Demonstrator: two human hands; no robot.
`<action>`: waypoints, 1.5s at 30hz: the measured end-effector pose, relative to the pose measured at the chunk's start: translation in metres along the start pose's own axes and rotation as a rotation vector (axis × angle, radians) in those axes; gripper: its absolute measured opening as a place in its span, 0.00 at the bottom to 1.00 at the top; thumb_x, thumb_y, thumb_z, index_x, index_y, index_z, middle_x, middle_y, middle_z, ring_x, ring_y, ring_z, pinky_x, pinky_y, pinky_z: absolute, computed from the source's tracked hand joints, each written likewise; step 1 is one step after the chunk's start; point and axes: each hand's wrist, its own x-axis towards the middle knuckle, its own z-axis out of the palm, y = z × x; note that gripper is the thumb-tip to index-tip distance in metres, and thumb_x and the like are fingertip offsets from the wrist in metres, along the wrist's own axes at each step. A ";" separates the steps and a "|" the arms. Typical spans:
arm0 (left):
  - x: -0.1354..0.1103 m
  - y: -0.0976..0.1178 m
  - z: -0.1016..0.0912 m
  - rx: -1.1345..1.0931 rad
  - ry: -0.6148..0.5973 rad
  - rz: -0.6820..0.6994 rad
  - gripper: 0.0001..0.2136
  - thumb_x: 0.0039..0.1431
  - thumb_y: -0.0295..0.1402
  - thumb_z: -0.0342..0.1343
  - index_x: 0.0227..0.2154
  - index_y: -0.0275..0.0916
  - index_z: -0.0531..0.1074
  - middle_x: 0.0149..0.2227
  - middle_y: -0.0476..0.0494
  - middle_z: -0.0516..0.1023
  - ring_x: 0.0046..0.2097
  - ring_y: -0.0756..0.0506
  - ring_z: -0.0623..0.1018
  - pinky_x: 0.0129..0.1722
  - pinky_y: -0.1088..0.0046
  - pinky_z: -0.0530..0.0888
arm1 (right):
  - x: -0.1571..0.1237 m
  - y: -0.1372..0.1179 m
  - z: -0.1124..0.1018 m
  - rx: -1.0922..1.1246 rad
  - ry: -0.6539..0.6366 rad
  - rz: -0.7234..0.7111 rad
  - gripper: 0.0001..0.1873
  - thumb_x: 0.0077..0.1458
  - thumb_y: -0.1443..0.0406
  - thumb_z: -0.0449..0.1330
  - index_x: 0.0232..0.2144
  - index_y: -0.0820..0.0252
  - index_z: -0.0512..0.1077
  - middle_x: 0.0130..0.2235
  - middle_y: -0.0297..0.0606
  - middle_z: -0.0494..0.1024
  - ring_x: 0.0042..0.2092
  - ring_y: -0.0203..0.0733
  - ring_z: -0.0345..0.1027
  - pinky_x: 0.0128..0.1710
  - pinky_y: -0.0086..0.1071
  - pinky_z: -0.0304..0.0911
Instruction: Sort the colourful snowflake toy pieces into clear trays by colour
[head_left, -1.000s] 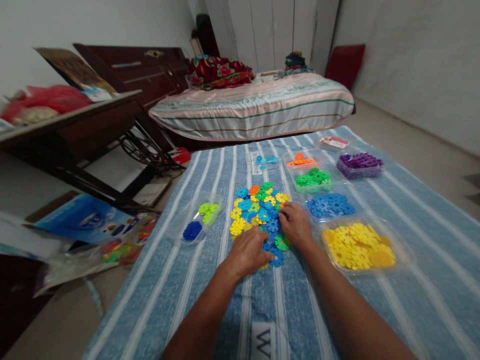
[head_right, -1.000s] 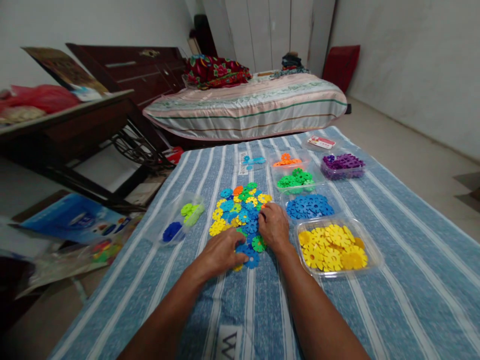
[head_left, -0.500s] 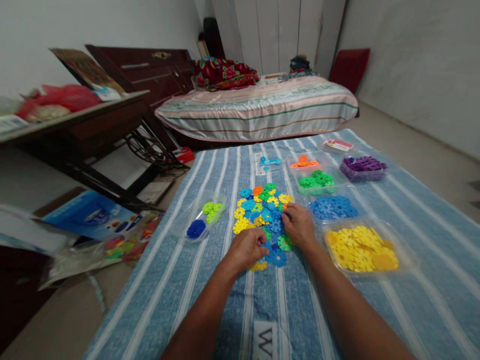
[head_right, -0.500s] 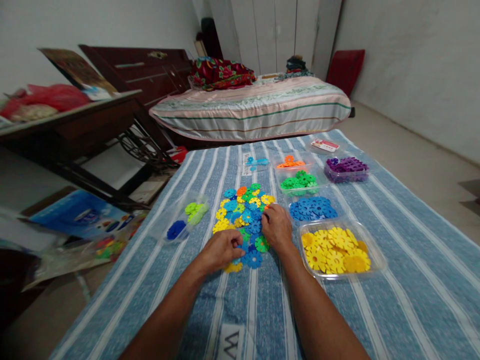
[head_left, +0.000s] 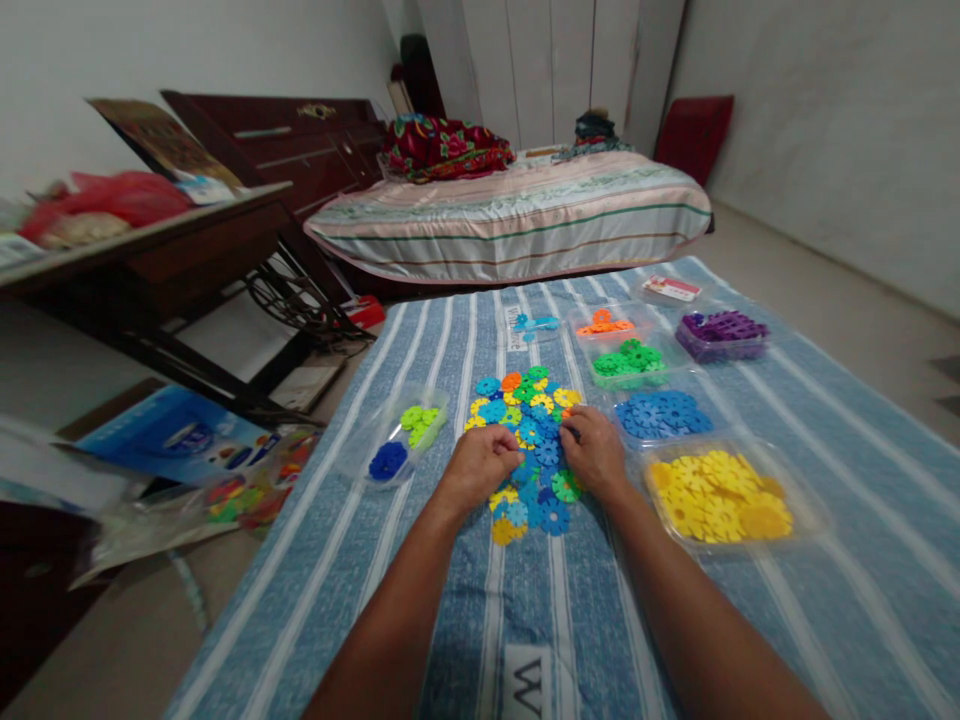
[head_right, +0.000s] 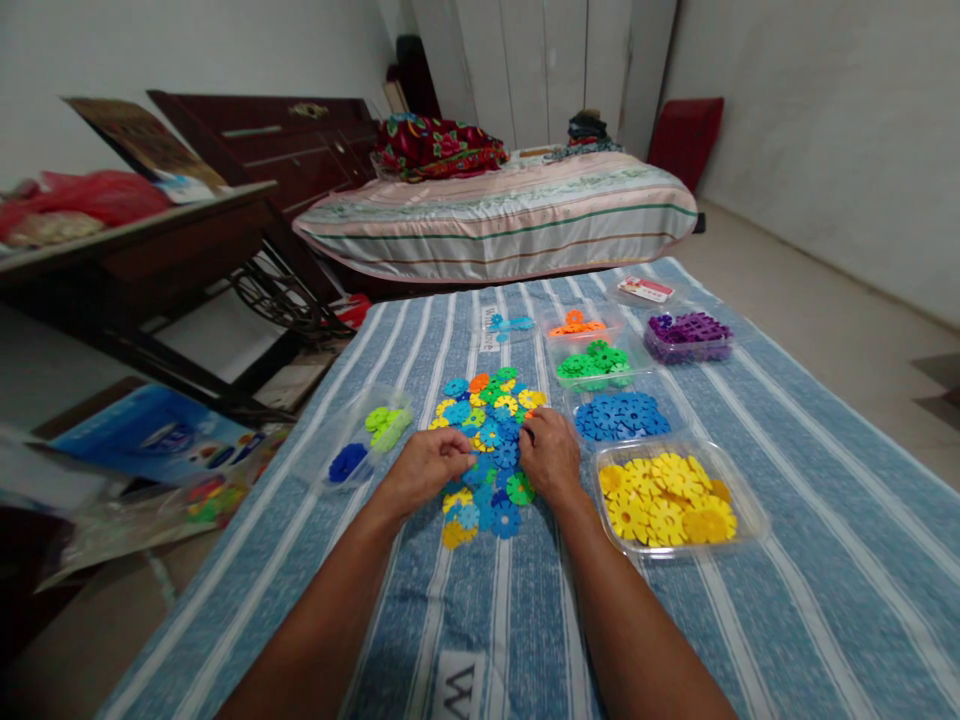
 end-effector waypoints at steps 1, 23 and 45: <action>0.003 0.005 0.004 -0.007 0.001 0.010 0.04 0.42 0.30 0.59 0.22 0.36 0.70 0.18 0.55 0.68 0.21 0.54 0.67 0.22 0.78 0.62 | 0.000 -0.001 0.000 -0.002 -0.001 0.000 0.12 0.58 0.65 0.53 0.32 0.57 0.78 0.45 0.43 0.77 0.49 0.46 0.68 0.53 0.40 0.61; -0.039 0.004 0.034 0.741 -0.229 0.147 0.10 0.51 0.35 0.59 0.36 0.39 0.76 0.36 0.44 0.77 0.39 0.44 0.76 0.39 0.70 0.69 | 0.000 0.000 0.001 0.015 -0.006 0.009 0.11 0.57 0.66 0.54 0.32 0.59 0.78 0.45 0.45 0.77 0.49 0.46 0.67 0.53 0.40 0.60; -0.035 -0.014 0.037 0.204 -0.227 0.035 0.03 0.44 0.27 0.56 0.23 0.38 0.66 0.20 0.55 0.65 0.24 0.52 0.65 0.25 0.77 0.59 | -0.001 0.000 0.000 0.006 0.002 -0.008 0.12 0.57 0.65 0.53 0.31 0.58 0.78 0.45 0.44 0.77 0.48 0.47 0.68 0.52 0.41 0.61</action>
